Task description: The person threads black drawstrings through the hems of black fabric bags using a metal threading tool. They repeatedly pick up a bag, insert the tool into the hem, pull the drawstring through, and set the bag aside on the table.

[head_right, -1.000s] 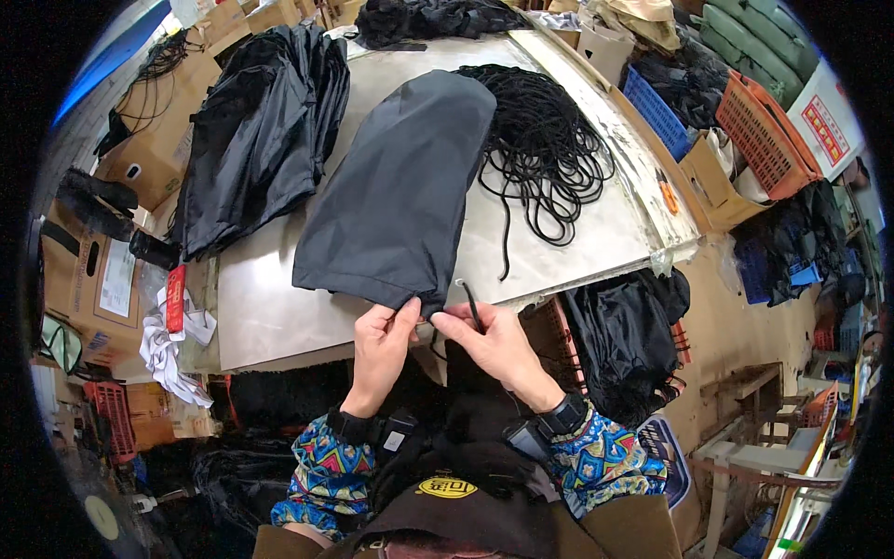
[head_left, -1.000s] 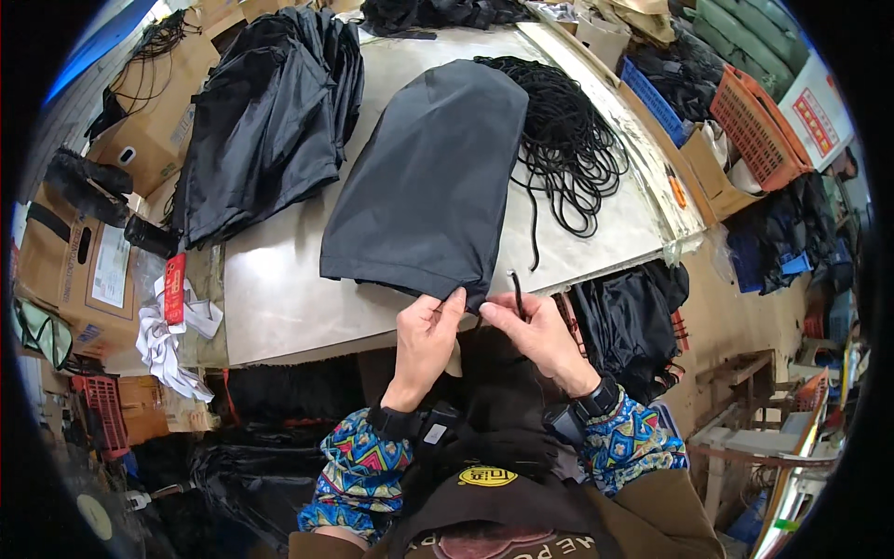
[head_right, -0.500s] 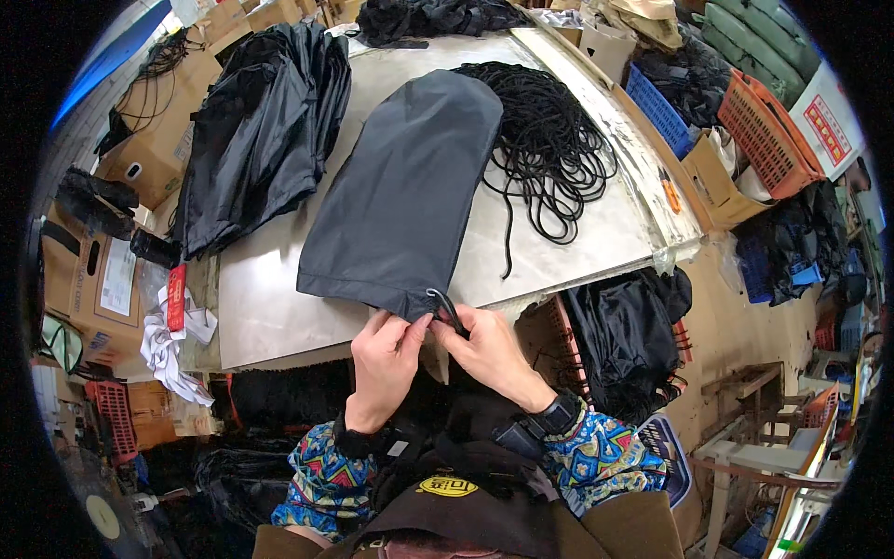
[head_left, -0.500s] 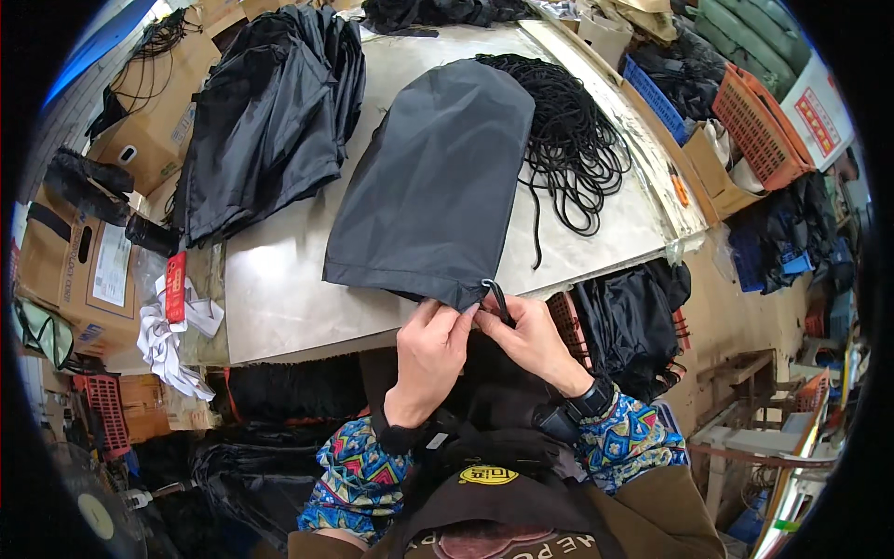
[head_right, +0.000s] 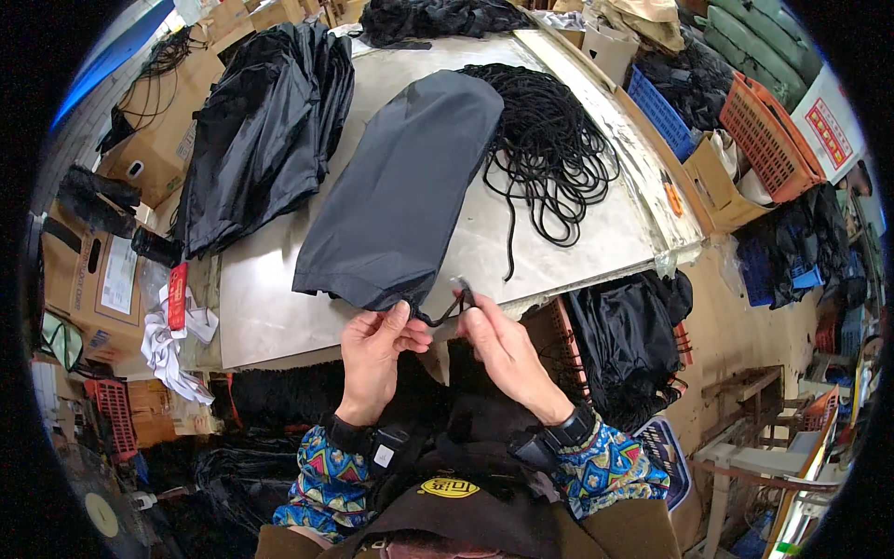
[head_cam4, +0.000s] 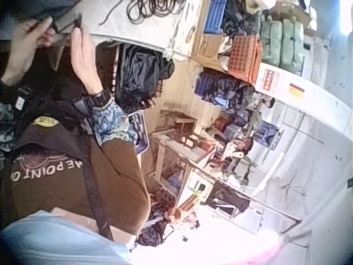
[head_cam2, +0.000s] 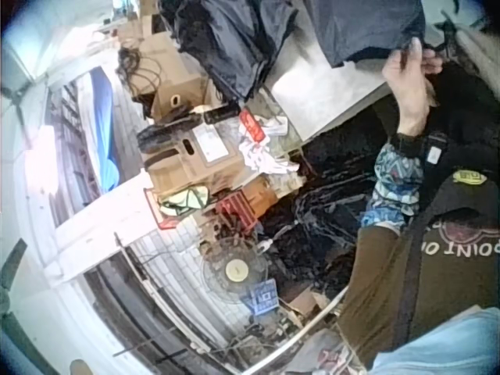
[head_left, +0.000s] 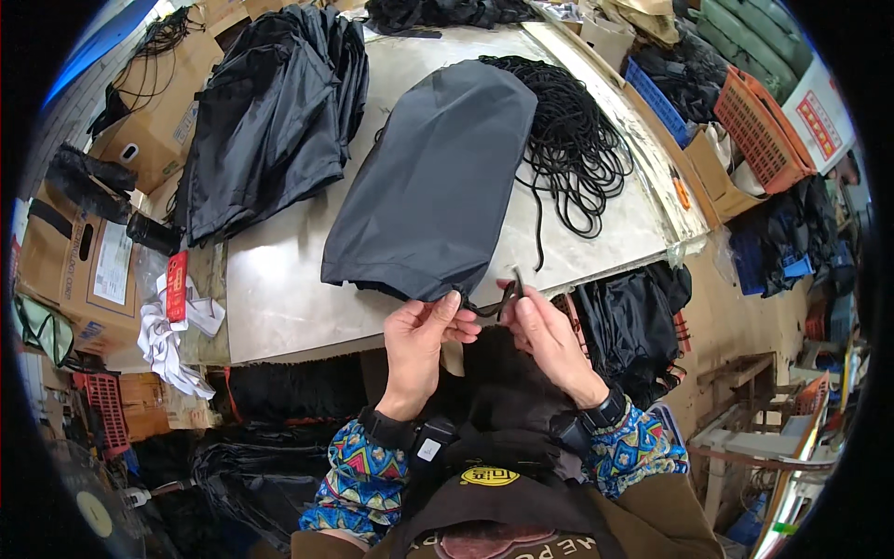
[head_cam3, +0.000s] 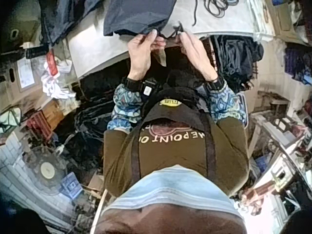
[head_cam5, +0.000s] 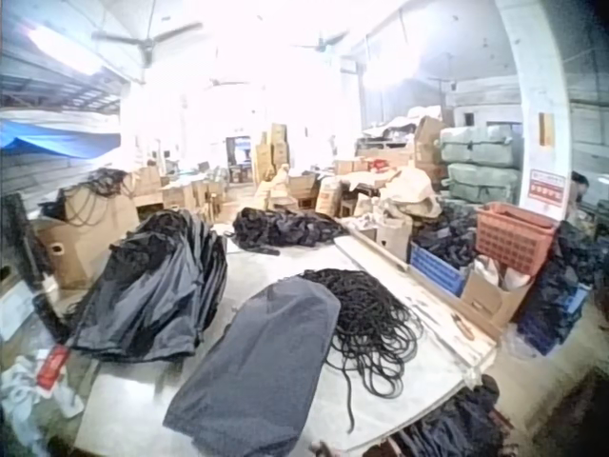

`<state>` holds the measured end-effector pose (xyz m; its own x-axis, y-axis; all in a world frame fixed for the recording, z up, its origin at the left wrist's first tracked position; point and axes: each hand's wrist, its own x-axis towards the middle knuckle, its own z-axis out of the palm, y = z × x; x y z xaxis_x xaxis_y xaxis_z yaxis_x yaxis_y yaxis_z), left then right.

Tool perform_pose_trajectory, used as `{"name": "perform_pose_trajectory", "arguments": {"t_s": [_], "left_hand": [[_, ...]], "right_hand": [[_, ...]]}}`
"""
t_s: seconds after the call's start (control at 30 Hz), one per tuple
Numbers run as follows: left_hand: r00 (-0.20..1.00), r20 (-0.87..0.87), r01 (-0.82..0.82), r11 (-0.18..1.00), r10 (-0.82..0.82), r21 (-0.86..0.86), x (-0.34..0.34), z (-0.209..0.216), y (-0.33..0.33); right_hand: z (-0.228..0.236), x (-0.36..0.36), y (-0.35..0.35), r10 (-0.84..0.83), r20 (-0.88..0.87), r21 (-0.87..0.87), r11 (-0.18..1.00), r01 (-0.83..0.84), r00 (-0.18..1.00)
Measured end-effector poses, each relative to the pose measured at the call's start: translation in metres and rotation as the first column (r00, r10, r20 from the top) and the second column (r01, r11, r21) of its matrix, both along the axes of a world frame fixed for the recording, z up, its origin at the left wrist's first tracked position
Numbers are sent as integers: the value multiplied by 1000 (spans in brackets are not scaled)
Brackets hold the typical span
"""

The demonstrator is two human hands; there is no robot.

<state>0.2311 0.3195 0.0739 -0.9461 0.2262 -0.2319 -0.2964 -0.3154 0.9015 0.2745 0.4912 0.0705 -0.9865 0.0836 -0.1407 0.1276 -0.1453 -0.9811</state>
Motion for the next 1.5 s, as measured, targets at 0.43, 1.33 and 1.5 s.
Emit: {"name": "perform_pose_trajectory", "arguments": {"t_s": [0.43, 1.33, 1.5], "left_hand": [[999, 53, -18, 985, 9, 169, -1, 7, 7], [954, -93, -249, 926, 284, 283, -21, 31, -53], [970, -219, -135, 981, 103, -140, -10, 19, -42]], "right_hand": [[25, 22, -7, 248, -276, 729, 683, 34, 929], [36, 20, -10, 389, -305, 720, 691, -56, 869], [22, 36, 13, 278, -239, 615, 785, -77, 930]]}}
